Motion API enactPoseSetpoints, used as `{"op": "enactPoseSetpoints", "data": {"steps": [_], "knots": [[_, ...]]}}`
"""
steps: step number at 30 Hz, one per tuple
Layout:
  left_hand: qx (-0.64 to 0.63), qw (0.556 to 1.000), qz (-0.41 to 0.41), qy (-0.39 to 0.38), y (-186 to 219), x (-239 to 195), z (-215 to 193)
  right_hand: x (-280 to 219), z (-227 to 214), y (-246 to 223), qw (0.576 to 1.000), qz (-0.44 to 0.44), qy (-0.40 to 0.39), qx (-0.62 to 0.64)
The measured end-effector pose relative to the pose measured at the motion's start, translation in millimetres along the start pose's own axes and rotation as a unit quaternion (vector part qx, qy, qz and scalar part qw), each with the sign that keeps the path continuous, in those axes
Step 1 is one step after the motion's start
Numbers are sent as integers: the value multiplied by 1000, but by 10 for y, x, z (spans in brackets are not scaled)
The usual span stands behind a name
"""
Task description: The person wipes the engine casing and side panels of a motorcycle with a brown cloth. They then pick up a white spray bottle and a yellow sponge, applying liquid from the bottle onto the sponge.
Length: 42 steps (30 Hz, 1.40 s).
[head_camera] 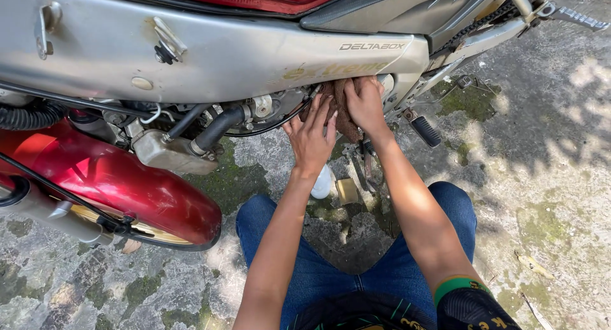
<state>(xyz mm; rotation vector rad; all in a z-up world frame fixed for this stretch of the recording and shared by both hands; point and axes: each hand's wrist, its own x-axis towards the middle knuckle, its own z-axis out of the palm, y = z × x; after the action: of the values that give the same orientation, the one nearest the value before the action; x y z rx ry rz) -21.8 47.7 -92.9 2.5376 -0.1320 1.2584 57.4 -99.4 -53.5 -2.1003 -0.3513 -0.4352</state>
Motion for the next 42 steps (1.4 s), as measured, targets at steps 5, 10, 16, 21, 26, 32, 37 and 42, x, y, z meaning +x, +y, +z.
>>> {"op": "enactPoseSetpoints", "data": {"steps": [5, 10, 16, 21, 26, 32, 37, 42], "knots": [[-54, 996, -38, -53, 226, 59, -383, -604, -500, -738, 986, 40, 0, 159], [-128, 989, -28, -74, 414, -12, -533, -907, -552, -888, 965, 86, -23, 245], [-243, 967, 29, -74, 563, 66, -821, -1098, -777, -945, 954, 82, 24, 287], [-297, 939, 77, -154, 697, 218, -1087, -1129, -940, -825, 955, 100, 29, 278], [-267, 943, 98, -172, 737, 99, -960, -1126, -999, -442, 956, 91, 26, 277], [-249, 957, 143, -45, 1051, -78, -343, -960, -1592, -134, 944, 73, 101, 306], [-189, 966, 174, 46, 1580, -184, 176, -688, -2072, 567, 941, 113, 155, 280], [-183, 946, 120, -241, 1792, -696, 693, -857, -1892, 1807, 962, 114, 145, -202]]}}
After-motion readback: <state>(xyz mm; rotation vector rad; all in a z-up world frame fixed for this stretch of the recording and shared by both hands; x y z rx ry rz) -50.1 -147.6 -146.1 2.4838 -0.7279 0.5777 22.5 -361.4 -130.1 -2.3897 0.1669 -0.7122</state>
